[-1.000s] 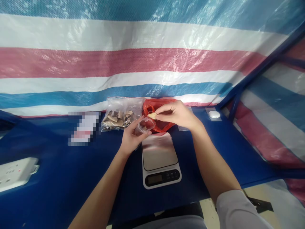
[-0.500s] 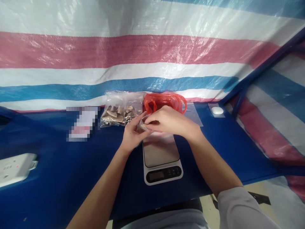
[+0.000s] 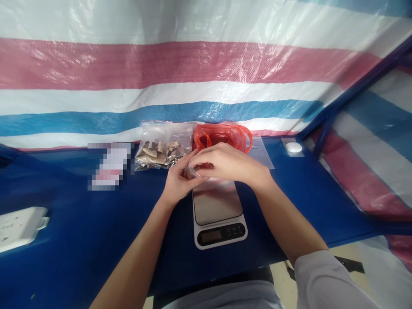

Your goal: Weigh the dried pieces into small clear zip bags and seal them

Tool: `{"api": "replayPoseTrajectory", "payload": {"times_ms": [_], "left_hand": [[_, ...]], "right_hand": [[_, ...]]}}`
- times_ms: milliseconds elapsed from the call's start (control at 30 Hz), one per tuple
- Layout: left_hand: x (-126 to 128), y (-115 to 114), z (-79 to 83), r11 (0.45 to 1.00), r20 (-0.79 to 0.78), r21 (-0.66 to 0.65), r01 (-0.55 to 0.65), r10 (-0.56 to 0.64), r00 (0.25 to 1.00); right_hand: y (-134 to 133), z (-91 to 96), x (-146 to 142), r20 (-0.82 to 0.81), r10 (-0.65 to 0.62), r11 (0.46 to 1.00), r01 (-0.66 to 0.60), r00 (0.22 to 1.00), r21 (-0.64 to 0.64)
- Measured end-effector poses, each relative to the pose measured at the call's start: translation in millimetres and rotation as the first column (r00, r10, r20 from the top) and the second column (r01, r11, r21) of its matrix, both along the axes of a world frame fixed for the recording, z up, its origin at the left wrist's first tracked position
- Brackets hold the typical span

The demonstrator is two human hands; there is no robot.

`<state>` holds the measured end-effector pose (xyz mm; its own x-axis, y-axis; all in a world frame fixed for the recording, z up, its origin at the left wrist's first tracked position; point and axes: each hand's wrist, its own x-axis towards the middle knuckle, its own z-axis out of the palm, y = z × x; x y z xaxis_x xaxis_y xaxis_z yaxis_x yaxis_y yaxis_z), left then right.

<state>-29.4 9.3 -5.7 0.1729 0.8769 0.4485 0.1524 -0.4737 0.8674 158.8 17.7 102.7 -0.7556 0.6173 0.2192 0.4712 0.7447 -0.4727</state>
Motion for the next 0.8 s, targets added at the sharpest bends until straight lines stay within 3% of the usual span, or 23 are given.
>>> {"api": "replayPoseTrajectory", "payload": {"times_ms": [233,467,600,800], "left_hand": [[-1,-3,2.7,0.996,0.026,-0.086,-0.018,0.020,0.999],[-4,-3,4.9,0.983,0.069,-0.164,-0.088,0.100,0.993],[-6,-3,6.5,0.976,0.109,-0.204,-0.080,0.104,0.989],[-8,-1,5.6,0.971,0.109,-0.214,-0.102,0.128,0.986]], "right_hand": [[4,1.8,8,-0.052,-0.006,1.000,0.005,0.999,-0.024],[20,-2.3,44,-0.173,-0.223,0.973,0.208,0.959,-0.102],[43,-20.8,51,-0.043,-0.332,0.940,0.328,0.942,-0.092],[74,-45.3,29,0.215,-0.322,0.944,0.330,0.922,-0.002]]}}
